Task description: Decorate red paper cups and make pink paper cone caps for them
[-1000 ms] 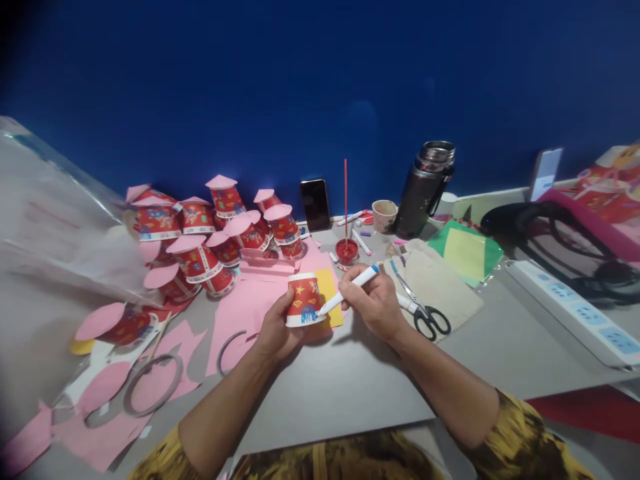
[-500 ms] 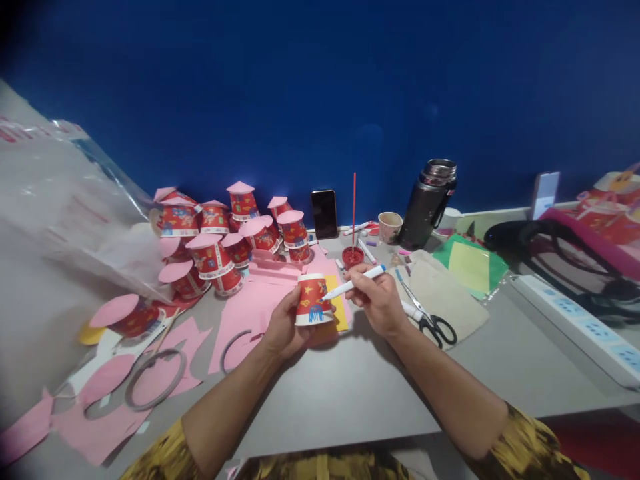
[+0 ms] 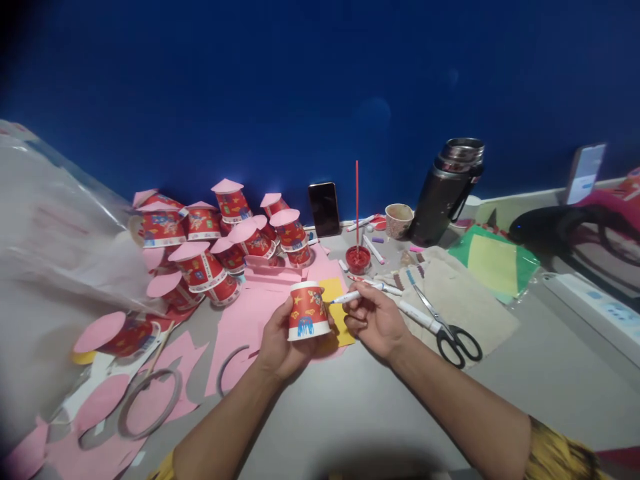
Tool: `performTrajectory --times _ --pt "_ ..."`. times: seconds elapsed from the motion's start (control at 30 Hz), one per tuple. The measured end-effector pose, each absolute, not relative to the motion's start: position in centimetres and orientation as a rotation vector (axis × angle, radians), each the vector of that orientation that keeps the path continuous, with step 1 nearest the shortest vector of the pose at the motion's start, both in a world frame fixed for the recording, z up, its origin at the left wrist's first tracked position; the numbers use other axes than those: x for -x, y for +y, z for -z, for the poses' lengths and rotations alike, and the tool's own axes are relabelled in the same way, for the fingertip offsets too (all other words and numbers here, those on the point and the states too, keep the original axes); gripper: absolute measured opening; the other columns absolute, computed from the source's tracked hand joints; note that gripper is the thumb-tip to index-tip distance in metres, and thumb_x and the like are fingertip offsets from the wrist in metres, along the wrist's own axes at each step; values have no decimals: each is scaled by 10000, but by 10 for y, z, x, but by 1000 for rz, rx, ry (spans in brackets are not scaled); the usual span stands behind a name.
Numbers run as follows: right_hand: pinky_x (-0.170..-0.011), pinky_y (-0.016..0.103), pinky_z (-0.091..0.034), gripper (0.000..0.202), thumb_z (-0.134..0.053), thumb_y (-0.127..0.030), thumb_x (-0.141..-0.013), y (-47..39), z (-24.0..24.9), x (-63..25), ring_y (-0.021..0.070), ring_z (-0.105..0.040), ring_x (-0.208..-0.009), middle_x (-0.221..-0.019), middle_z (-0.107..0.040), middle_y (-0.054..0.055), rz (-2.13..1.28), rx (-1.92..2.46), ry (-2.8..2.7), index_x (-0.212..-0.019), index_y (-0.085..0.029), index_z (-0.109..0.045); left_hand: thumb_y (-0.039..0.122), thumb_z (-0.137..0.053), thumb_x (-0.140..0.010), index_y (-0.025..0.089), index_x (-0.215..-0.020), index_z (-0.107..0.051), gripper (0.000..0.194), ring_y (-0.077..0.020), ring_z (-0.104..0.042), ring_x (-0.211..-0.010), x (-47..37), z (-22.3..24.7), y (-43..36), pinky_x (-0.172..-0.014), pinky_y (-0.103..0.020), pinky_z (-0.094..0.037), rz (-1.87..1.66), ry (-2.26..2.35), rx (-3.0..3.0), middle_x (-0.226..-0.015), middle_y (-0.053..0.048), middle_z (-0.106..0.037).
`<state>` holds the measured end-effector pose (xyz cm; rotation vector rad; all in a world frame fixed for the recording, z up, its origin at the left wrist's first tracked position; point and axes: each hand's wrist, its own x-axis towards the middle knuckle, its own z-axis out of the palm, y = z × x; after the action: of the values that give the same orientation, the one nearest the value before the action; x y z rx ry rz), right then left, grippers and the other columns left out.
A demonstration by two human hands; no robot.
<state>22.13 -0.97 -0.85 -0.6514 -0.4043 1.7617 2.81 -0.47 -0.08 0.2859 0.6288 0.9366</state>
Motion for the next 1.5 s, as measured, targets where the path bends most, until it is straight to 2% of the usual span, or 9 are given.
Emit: performTrajectory --times 0.27,0.47,0.63,0.8,0.93,1.07,1.3,1.4,1.5 --pt "-453 153 -304 236 -845 -247 -733 -4 15 -231 73 -370 -532 -689 -546 -32 -1842 634 -218 -807 -193 -627 500 -734 -868 118 -1161 -715 482 -307 -768 -910 -21 7 -3 -828 -462 -619 -864 603 -226 -1043 -139 -786" --pt "-456 144 -283 261 -805 -275 -781 -6 8 -230 70 -318 -516 -658 -441 -60 -1852 635 -275 -783 -201 -554 517 -748 -859 132 -1123 -716 469 -346 -766 -998 -24 -8 3 -928 -530 -606 -886 648 -240 -1014 -129 -787" --pt "-440 144 -269 305 -800 -276 -781 -6 5 -227 81 -252 -516 -625 -329 -75 -1897 575 -281 -726 -196 -511 464 -840 -800 156 -1071 -702 433 -325 -770 -1025 -31 -6 11 -946 -476 -610 -975 735 -412 -1028 -105 -790" --pt "-441 147 -250 300 -808 -285 -755 -8 8 -225 86 -185 -522 -611 -304 -81 -1952 610 -244 -719 -203 -521 486 -840 -805 155 -1073 -696 449 -302 -782 -917 -29 4 7 -906 -451 -612 -1066 779 -517 -951 -90 -793" --pt "-438 167 -259 283 -783 -295 -772 -7 11 -224 95 -176 -522 -617 -283 -81 -1979 632 -230 -726 -214 -515 503 -833 -813 152 -1052 -706 443 -309 -780 -926 -26 2 1 -901 -445 -608 -1079 816 -569 -912 -89 -790" --pt "-447 156 -231 333 -815 -313 -752 -8 11 -221 87 -170 -523 -583 -312 -81 -2009 628 -257 -694 -204 -506 543 -838 -799 149 -1056 -712 488 -320 -775 -973 -27 -1 0 -911 -444 -607 -1045 823 -557 -904 -92 -792" --pt "-444 176 -205 337 -845 -401 -761 -13 9 -214 61 -219 -463 -536 -447 -80 -1837 725 -476 -741 -197 -578 505 -840 -807 146 -1074 -721 463 -250 -768 -865 -29 4 2 -861 -382 -603 -1080 828 -553 -940 -75 -796" --pt "-446 196 -256 356 -842 -467 -786 -21 5 -210 66 -274 -437 -513 -480 -83 -1642 826 -608 -771 -207 -599 517 -842 -803 153 -1054 -721 458 -226 -755 -819 -30 4 3 -828 -361 -596 -1085 832 -575 -931 -61 -789" --pt "-471 226 -359 317 -827 -480 -827 -33 -5 -208 105 -440 -476 -563 -582 -40 -1353 1001 -843 -810 -211 -661 512 -850 -798 155 -1077 -728 469 -216 -747 -816 -31 3 1 -826 -345 -586 -1081 800 -587 -947 -60 -790"
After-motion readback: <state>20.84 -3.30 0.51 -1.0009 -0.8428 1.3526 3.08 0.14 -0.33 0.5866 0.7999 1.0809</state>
